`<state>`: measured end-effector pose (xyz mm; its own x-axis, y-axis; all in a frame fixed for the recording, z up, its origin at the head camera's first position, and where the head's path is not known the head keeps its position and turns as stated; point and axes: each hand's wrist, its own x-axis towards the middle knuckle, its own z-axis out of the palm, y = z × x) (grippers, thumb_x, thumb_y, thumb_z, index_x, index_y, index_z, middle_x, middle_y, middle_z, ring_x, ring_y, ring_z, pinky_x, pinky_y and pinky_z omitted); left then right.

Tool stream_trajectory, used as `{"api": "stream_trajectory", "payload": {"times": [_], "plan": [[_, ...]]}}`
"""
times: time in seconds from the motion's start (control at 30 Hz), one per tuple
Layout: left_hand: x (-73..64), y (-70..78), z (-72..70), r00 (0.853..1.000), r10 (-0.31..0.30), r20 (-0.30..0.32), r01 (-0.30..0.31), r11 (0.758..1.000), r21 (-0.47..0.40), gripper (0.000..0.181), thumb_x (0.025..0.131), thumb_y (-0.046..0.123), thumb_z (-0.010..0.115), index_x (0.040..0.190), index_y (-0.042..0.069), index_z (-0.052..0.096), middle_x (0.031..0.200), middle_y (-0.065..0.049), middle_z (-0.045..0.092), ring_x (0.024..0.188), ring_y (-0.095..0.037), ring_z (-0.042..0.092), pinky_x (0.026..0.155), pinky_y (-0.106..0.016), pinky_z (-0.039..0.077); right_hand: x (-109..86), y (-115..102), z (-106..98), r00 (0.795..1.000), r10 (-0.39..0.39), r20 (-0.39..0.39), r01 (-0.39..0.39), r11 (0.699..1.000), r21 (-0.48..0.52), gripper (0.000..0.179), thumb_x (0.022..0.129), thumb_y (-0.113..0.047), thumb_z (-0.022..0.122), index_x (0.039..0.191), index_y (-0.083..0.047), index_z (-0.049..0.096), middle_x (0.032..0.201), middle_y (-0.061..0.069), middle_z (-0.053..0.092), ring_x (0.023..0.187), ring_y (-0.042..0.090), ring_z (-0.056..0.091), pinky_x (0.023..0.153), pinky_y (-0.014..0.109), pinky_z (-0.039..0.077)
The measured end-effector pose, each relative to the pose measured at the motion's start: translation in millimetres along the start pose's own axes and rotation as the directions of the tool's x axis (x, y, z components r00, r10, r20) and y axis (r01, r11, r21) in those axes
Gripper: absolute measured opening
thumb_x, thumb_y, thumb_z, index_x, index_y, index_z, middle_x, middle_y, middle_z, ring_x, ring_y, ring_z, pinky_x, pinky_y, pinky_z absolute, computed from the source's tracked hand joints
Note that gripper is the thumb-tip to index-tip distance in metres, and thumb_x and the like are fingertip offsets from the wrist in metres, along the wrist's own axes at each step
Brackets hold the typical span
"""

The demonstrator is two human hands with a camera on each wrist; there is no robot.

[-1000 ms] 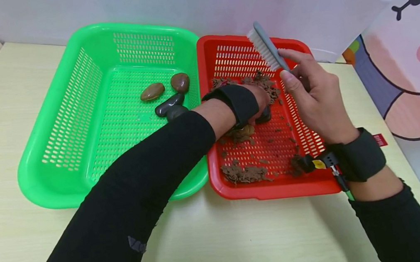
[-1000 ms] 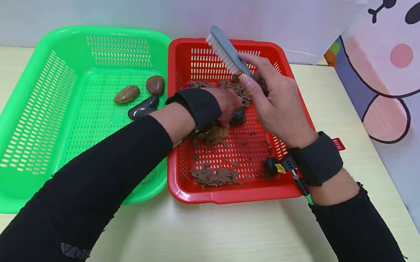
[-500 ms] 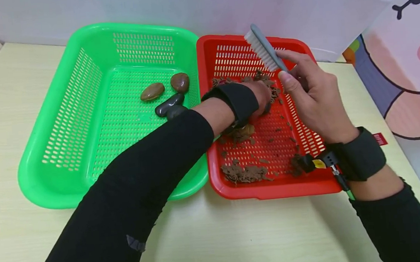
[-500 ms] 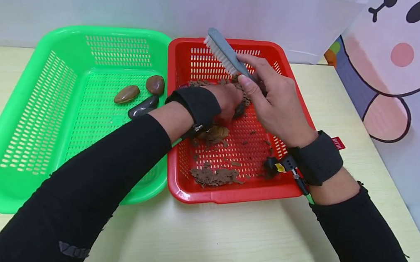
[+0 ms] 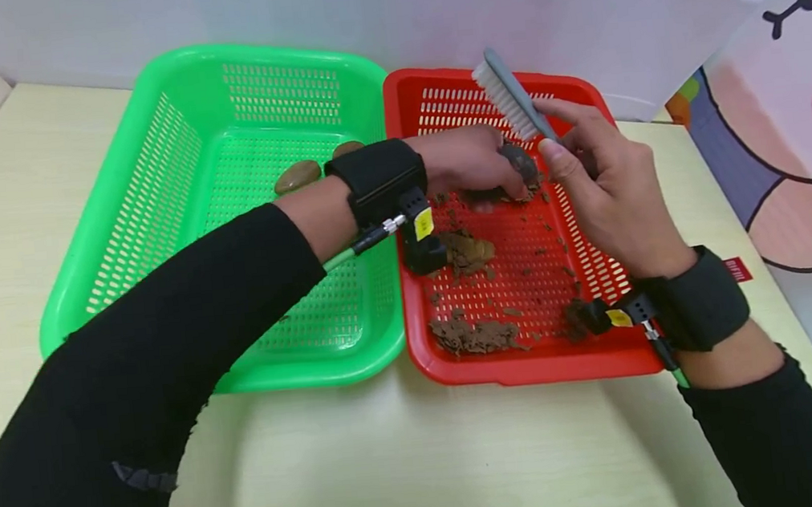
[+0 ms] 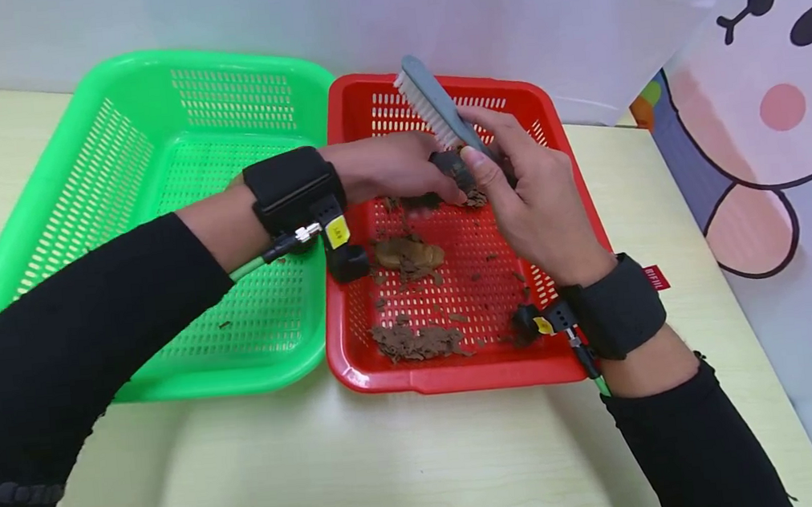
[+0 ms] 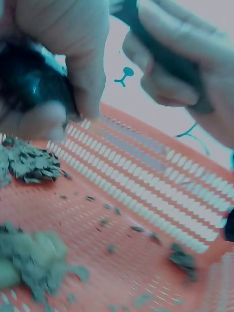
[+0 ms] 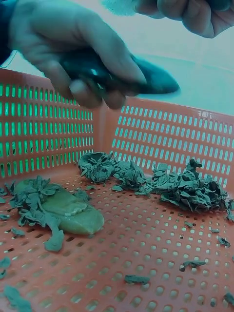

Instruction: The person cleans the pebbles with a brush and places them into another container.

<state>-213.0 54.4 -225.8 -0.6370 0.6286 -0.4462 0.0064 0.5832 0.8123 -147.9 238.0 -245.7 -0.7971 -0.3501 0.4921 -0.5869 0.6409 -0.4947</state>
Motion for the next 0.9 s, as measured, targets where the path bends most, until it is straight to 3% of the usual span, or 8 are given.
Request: {"api": "stream_trajectory", "payload": {"times": [0.13, 0.2, 0.33, 0.4, 0.5, 0.6, 0.7, 0.9], "plan": [[-13.6, -16.7, -1.8, 0.995, 0.066, -0.080, -0.076, 0.989, -0.128, 0.030, 0.098, 0.021, 0.068, 0.117, 0.004, 0.054, 0.089, -0.008, 0.060, 0.069, -0.017, 0.056, 0.070, -0.029, 0.052, -1.6, 0.5, -0.4, 1.000, 0.003, 0.009, -0.003, 1.000, -0.001, 0.045, 0.103, -0.008, 0.057, 0.148, -0.011, 0.050, 0.084, 0.013, 0.059, 0.059, 0.003, 0.043, 0.055, 0.017, 0.036], [-18.2, -24.7, -1.6, 0.986, 0.121, -0.115, -0.144, 0.965, -0.220, 0.036, 0.098, 0.019, 0.069, 0.125, 0.005, 0.050, 0.097, -0.011, 0.061, 0.070, -0.019, 0.056, 0.068, -0.030, 0.053, -2.4, 0.9, -1.3, 1.000, 0.000, 0.010, 0.000, 1.000, -0.006, 0.045, 0.103, -0.008, 0.057, 0.148, -0.011, 0.049, 0.085, 0.014, 0.059, 0.060, 0.002, 0.044, 0.055, 0.016, 0.036], [-20.8, -33.5, 0.3, 0.958, 0.234, -0.167, -0.283, 0.870, -0.405, 0.043, 0.102, 0.015, 0.062, 0.139, 0.006, 0.042, 0.105, -0.017, 0.060, 0.072, -0.021, 0.058, 0.065, -0.029, 0.054, -4.2, 1.9, -3.8, 1.000, -0.002, 0.000, 0.002, 1.000, -0.010, 0.045, 0.103, -0.006, 0.057, 0.148, -0.010, 0.049, 0.085, 0.012, 0.058, 0.059, 0.001, 0.044, 0.055, 0.016, 0.035], [-19.7, -34.3, 1.2, 0.949, 0.258, -0.178, -0.313, 0.818, -0.483, 0.046, 0.104, 0.014, 0.058, 0.145, 0.007, 0.038, 0.109, -0.018, 0.059, 0.074, -0.022, 0.058, 0.066, -0.029, 0.054, -5.3, 2.3, -5.1, 1.000, 0.006, -0.008, -0.006, 1.000, -0.005, 0.046, 0.103, -0.005, 0.056, 0.148, -0.011, 0.050, 0.084, 0.007, 0.057, 0.059, 0.001, 0.043, 0.056, 0.017, 0.035], [-17.6, -34.6, 2.1, 0.942, 0.281, -0.184, -0.336, 0.769, -0.544, 0.046, 0.107, 0.015, 0.051, 0.150, 0.008, 0.036, 0.114, -0.018, 0.055, 0.076, -0.023, 0.057, 0.067, -0.029, 0.053, -6.6, 3.2, -6.9, 1.000, 0.021, -0.020, -0.021, 1.000, 0.003, 0.045, 0.103, -0.003, 0.056, 0.147, -0.011, 0.051, 0.084, -0.003, 0.054, 0.059, 0.002, 0.043, 0.056, 0.017, 0.035], [-16.5, -34.4, 2.8, 0.936, 0.289, -0.200, -0.351, 0.748, -0.563, 0.046, 0.107, 0.014, 0.050, 0.151, 0.009, 0.035, 0.117, -0.019, 0.054, 0.075, -0.024, 0.057, 0.066, -0.030, 0.054, -6.3, 4.6, -7.6, 1.000, 0.024, -0.020, -0.024, 1.000, 0.001, 0.045, 0.103, -0.004, 0.055, 0.147, -0.012, 0.051, 0.084, -0.004, 0.053, 0.059, 0.002, 0.043, 0.056, 0.017, 0.035], [-15.1, -34.2, 3.3, 0.931, 0.293, -0.218, -0.365, 0.729, -0.579, 0.048, 0.106, 0.011, 0.053, 0.151, 0.009, 0.035, 0.117, -0.018, 0.054, 0.074, -0.022, 0.058, 0.069, -0.030, 0.055, -6.1, 6.2, -7.7, 0.999, 0.035, -0.002, -0.035, 0.999, -0.015, 0.045, 0.104, -0.006, 0.055, 0.148, -0.013, 0.050, 0.084, 0.003, 0.056, 0.059, 0.002, 0.043, 0.055, 0.018, 0.034], [-13.5, -36.6, 3.5, 0.920, 0.282, -0.273, -0.390, 0.720, -0.573, 0.064, 0.098, -0.003, 0.060, 0.153, 0.007, 0.028, 0.125, -0.019, 0.054, 0.082, -0.022, 0.062, 0.075, -0.030, 0.057, -6.7, 8.3, -7.5, 0.990, 0.099, 0.104, -0.095, 0.995, -0.038, 0.046, 0.103, -0.012, 0.058, 0.149, -0.015, 0.049, 0.095, 0.017, 0.066, 0.066, 0.002, 0.052, 0.061, 0.013, 0.040]]}}
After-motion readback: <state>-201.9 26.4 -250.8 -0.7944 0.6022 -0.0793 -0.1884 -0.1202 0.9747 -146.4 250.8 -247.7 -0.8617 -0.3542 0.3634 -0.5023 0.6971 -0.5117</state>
